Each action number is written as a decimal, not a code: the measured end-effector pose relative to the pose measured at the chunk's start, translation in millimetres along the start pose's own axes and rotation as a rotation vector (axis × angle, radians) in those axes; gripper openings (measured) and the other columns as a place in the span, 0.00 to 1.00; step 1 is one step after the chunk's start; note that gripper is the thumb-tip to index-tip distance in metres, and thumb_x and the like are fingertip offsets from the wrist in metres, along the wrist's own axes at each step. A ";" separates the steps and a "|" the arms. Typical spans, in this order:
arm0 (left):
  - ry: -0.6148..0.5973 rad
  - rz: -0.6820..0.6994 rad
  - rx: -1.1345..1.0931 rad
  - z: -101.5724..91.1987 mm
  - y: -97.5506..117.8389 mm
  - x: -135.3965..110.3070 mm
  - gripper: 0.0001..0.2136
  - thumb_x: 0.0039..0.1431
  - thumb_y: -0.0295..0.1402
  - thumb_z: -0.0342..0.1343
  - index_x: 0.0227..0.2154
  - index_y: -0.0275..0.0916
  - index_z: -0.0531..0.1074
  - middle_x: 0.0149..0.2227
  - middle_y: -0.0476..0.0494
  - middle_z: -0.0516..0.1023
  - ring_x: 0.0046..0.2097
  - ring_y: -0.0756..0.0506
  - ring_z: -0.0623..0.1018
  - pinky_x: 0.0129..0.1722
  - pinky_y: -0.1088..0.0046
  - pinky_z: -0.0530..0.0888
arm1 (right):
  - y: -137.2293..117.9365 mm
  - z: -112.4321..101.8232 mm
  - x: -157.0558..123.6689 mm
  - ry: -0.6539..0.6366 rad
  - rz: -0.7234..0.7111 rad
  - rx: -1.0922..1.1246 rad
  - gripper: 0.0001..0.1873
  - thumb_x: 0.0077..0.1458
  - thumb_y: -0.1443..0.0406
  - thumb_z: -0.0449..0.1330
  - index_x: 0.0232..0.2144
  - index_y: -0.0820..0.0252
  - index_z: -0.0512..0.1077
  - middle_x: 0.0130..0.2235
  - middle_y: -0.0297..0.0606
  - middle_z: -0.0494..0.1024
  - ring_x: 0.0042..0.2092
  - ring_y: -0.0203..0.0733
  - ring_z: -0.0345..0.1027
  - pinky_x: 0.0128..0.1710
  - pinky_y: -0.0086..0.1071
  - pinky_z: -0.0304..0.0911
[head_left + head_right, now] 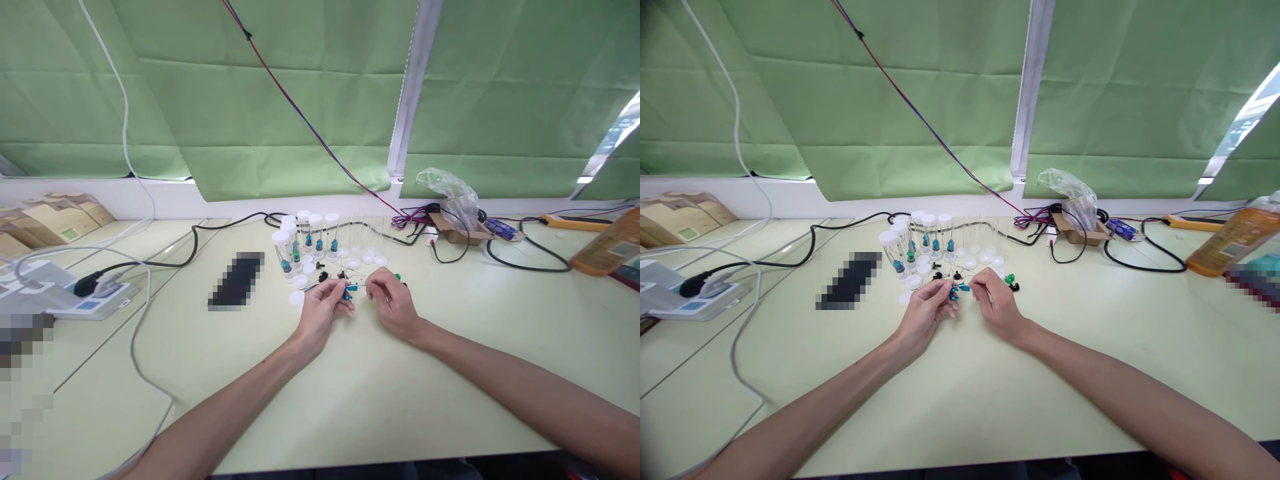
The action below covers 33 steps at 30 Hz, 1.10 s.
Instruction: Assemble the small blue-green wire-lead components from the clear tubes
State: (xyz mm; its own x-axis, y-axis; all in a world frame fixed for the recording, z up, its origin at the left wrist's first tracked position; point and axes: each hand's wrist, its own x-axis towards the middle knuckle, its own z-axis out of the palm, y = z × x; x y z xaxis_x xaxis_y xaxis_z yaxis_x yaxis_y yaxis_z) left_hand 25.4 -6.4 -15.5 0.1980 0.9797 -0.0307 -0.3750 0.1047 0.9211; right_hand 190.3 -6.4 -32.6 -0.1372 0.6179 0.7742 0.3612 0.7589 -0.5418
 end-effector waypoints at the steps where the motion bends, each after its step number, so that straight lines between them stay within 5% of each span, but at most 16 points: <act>1: 0.001 0.000 -0.001 -0.1 0.1 0.0 0.16 0.45 0.41 0.68 0.30 0.34 0.75 0.25 0.48 0.74 0.24 0.51 0.75 0.23 0.76 0.72 | 0.1 -0.2 0.1 -0.003 -0.003 -0.008 0.09 0.65 0.70 0.49 0.32 0.56 0.64 0.29 0.34 0.65 0.31 0.37 0.60 0.32 0.34 0.59; 13: 0.007 -0.002 -0.017 -0.1 0.2 0.3 0.16 0.44 0.41 0.68 0.30 0.34 0.75 0.25 0.49 0.74 0.24 0.52 0.75 0.23 0.77 0.73 | 0.7 -0.6 -0.7 -0.039 -0.085 -0.103 0.11 0.66 0.70 0.48 0.44 0.55 0.68 0.31 0.36 0.70 0.33 0.39 0.66 0.35 0.35 0.63; 33: -0.070 0.023 0.029 -1.6 -1.0 -1.2 0.13 0.52 0.41 0.64 0.31 0.34 0.75 0.25 0.46 0.76 0.26 0.50 0.74 0.26 0.76 0.73 | -7.4 0.4 -2.3 -0.227 -0.058 0.115 0.17 0.68 0.69 0.44 0.52 0.53 0.67 0.34 0.38 0.71 0.36 0.40 0.66 0.38 0.37 0.65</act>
State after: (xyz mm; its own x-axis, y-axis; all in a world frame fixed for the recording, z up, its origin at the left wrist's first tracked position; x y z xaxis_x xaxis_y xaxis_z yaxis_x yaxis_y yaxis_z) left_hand 24.1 -7.4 -17.0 0.2530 0.9673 0.0173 -0.3536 0.0758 0.9323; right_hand 187.6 -13.3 -30.4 -0.3631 0.5929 0.7188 0.2415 0.8050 -0.5419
